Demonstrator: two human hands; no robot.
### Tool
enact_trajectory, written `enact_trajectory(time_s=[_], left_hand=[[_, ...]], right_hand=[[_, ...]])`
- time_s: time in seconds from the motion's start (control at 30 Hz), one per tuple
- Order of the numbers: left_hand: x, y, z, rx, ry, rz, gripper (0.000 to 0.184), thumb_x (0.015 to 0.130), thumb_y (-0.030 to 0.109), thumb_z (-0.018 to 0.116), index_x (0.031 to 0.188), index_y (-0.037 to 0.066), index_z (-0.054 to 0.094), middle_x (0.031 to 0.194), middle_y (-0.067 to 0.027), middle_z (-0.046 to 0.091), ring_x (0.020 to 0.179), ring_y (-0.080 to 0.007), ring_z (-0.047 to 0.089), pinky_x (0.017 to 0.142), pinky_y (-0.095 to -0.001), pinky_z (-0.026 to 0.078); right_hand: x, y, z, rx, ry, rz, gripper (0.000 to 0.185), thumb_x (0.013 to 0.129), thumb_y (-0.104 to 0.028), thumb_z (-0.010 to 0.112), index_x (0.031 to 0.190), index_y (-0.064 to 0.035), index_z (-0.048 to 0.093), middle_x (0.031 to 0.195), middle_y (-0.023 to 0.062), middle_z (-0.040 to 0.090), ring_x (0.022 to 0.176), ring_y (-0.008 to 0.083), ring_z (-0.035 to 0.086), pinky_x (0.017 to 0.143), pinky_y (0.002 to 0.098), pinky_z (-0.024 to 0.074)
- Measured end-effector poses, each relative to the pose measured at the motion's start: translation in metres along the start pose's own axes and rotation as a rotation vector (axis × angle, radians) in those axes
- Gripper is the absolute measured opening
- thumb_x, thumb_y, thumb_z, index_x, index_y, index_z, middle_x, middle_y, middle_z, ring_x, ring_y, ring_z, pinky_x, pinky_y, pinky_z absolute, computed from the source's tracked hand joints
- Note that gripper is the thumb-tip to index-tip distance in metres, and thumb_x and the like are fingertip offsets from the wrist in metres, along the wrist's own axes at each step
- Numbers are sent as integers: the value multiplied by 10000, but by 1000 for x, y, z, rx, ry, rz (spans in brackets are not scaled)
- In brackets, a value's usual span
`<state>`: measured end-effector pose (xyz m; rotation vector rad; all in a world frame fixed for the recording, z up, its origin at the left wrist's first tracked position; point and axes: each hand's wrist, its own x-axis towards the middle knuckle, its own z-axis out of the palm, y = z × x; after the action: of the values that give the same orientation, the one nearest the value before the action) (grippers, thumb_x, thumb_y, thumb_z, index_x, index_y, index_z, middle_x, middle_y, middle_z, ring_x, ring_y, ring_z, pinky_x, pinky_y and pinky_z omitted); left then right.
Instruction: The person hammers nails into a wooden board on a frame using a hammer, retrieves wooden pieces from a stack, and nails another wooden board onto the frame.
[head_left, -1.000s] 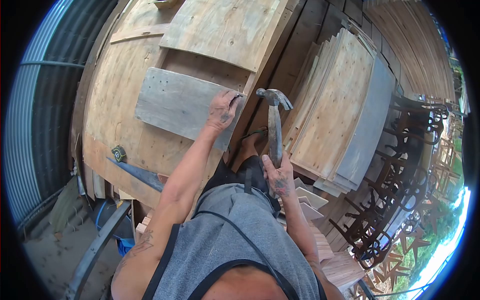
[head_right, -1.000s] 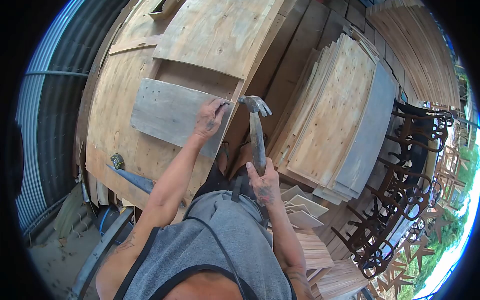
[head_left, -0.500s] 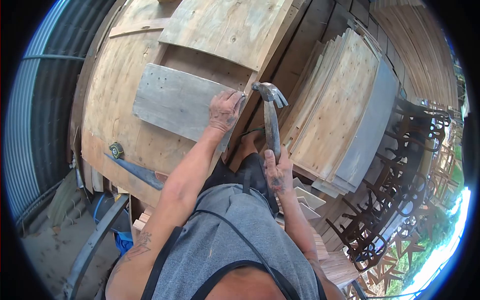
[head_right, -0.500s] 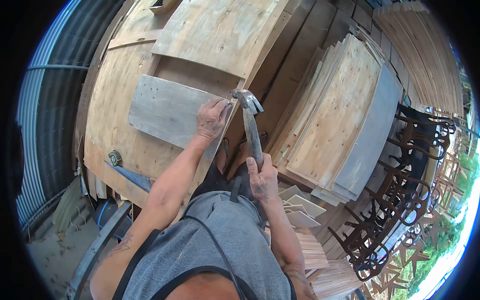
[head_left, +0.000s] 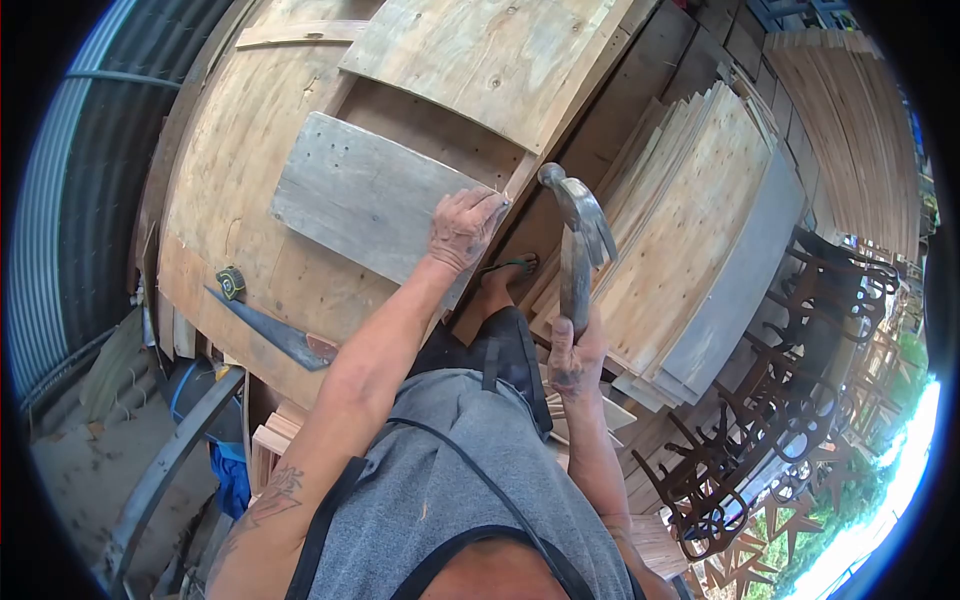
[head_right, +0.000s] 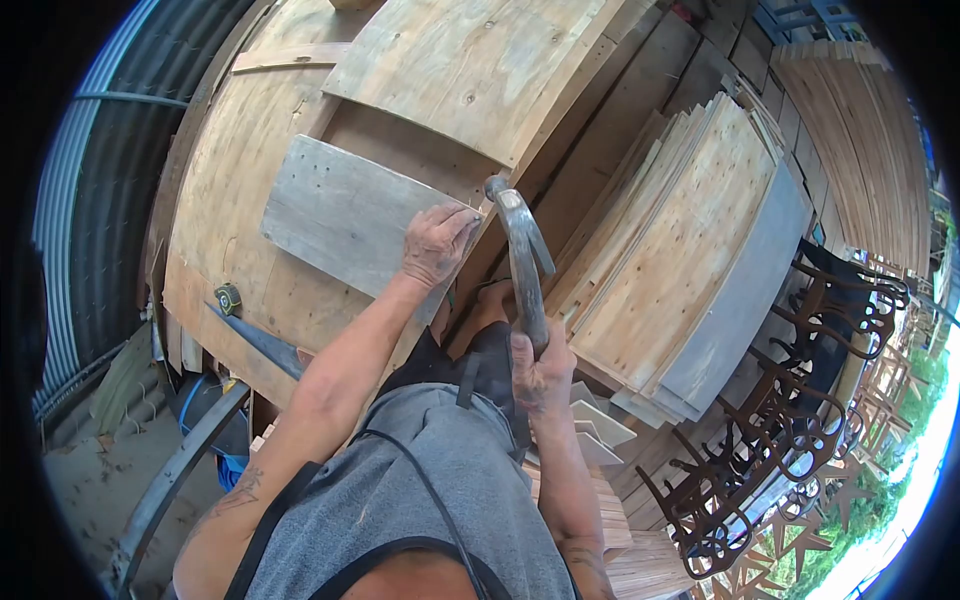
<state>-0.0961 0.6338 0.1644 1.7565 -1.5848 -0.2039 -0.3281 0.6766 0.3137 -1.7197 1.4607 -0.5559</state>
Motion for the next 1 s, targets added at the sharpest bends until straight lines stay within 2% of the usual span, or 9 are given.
enact_trajectory(time_s=[0.17, 0.3, 0.37, 0.43, 0.47, 0.63, 0.73, 0.83, 1.0], left_hand=[[-1, -7, 2, -61, -48, -29, 326, 869, 193, 770, 1185, 171, 693, 1095, -50, 691, 971, -251, 690, 766, -403, 515], [-13, 10, -10, 68, -116, -176, 877, 792, 412, 821, 1520, 82, 462, 1277, -144, 550, 1117, -332, 583, 888, -464, 470], [-26, 18, -10, 265, -203, -270, 1131, 748, 487, 819, 1637, 29, 290, 1335, -161, 479, 1157, -343, 523, 928, -484, 438], [-25, 17, -6, 283, -243, -282, 1175, 740, 497, 808, 1649, 3, 252, 1326, -148, 461, 1153, -337, 493, 958, -500, 409], [-24, 16, -6, 297, -256, -291, 1197, 735, 502, 802, 1655, -10, 232, 1321, -142, 451, 1151, -334, 478, 973, -507, 395], [-25, 15, -3, 296, -270, -306, 1163, 733, 469, 807, 1648, 5, 257, 1312, -148, 460, 1156, -343, 483, 973, -504, 390], [-24, 13, -5, 264, -273, -316, 1155, 735, 470, 807, 1644, 9, 265, 1310, -151, 460, 1157, -346, 485, 975, -504, 386], [-17, 13, -4, 247, -279, -314, 1139, 745, 475, 798, 1641, 7, 274, 1316, -151, 462, 1164, -341, 488, 984, -503, 389], [-21, 16, -10, 267, -294, -332, 1124, 750, 475, 795, 1637, 8, 286, 1329, -149, 472, 1174, -331, 495, 997, -492, 396]], right_hand=[[11, 42, 7, -398, -274, 243, 526, 1063, -534, 585, 1053, -8, 581, 764, 217, 655, 719, 418, 680, 670, 493, 533], [3, 37, -3, -176, -104, 302, 552, 1058, -555, 584, 1071, -3, 570, 680, 208, 615, 676, 446, 657, 646, 508, 522], [1, 34, -7, 0, -10, 198, 545, 1035, -546, 640, 1115, -10, 587, 665, 116, 604, 632, 291, 660, 602, 417, 517], [1, 6, -20, 122, -24, 269, 546, 1018, -537, 678, 1131, -9, 597, 683, 77, 603, 638, 199, 652, 595, 364, 512], [4, -3, -19, 248, 21, 104, 525, 1049, -563, 606, 1047, -40, 551, 702, -7, 547, 580, 72, 503, 490, 253, 392], [11, -1, -12, 324, 161, -434, 500, 1006, -486, 711, 1045, -14, 550, 767, 50, 567, 615, 123, 521, 509, 283, 420], [11, 32, 5, -84, -111, 98, 428, 982, -415, 764, 1006, -18, 604, 743, 96, 578, 634, 209, 576, 576, 396, 474], [24, 64, 4, -459, -171, 125, 447, 1001, -423, 730, 990, -10, 559, 665, 156, 625, 650, 348, 690, 598, 455, 520], [37, -29, -31, 270, 39, -29, 435, 1045, -462, 662, 1053, -43, 542, 739, 62, 569, 609, 167, 570, 523, 338, 464]])
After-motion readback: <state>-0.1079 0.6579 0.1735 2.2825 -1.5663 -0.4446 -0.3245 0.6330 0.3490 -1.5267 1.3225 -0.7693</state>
